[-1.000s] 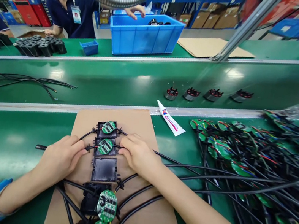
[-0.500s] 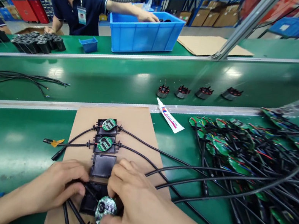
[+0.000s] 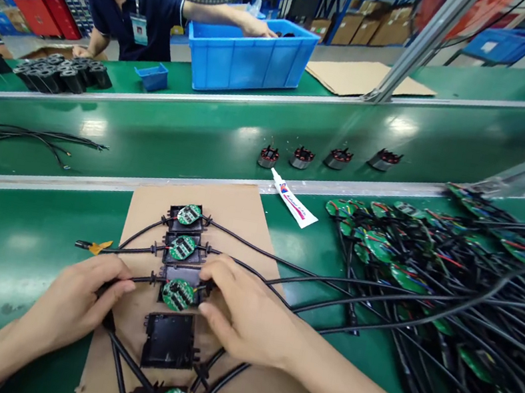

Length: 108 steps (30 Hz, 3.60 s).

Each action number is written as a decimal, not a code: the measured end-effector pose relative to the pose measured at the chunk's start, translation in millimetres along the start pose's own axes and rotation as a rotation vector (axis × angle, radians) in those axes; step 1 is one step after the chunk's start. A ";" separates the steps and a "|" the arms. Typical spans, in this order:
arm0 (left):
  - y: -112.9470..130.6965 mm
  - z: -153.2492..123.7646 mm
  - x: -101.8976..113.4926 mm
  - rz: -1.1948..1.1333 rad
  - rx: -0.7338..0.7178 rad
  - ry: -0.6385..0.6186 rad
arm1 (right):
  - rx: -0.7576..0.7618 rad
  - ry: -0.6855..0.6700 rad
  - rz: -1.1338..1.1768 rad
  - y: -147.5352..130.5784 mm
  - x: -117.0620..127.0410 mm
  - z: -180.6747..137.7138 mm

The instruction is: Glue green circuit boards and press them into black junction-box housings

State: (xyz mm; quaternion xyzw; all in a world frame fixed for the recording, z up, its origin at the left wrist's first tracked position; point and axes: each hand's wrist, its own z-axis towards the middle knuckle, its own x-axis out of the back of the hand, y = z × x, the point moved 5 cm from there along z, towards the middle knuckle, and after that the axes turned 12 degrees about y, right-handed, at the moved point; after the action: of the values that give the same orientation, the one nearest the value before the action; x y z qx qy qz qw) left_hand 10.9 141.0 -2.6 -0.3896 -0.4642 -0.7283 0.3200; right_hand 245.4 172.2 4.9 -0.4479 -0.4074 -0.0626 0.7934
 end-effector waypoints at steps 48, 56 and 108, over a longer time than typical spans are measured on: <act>43.7 -45.5 -4.4 0.031 -0.147 0.029 | 0.118 0.016 -0.178 0.8 -9.4 -46.4; 34.2 -41.6 -9.7 0.215 -0.155 -0.119 | 0.140 0.080 -0.312 1.1 -13.1 -40.2; 43.4 -65.5 24.3 -0.033 -0.197 0.031 | 0.011 0.058 -0.294 11.0 47.0 -33.2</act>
State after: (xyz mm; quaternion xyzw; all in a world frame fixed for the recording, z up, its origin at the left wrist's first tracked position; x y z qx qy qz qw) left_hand 17.2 62.0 19.5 -0.4002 -0.3919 -0.7813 0.2752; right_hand 301.1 166.0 21.8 -0.3770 -0.4458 -0.1890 0.7896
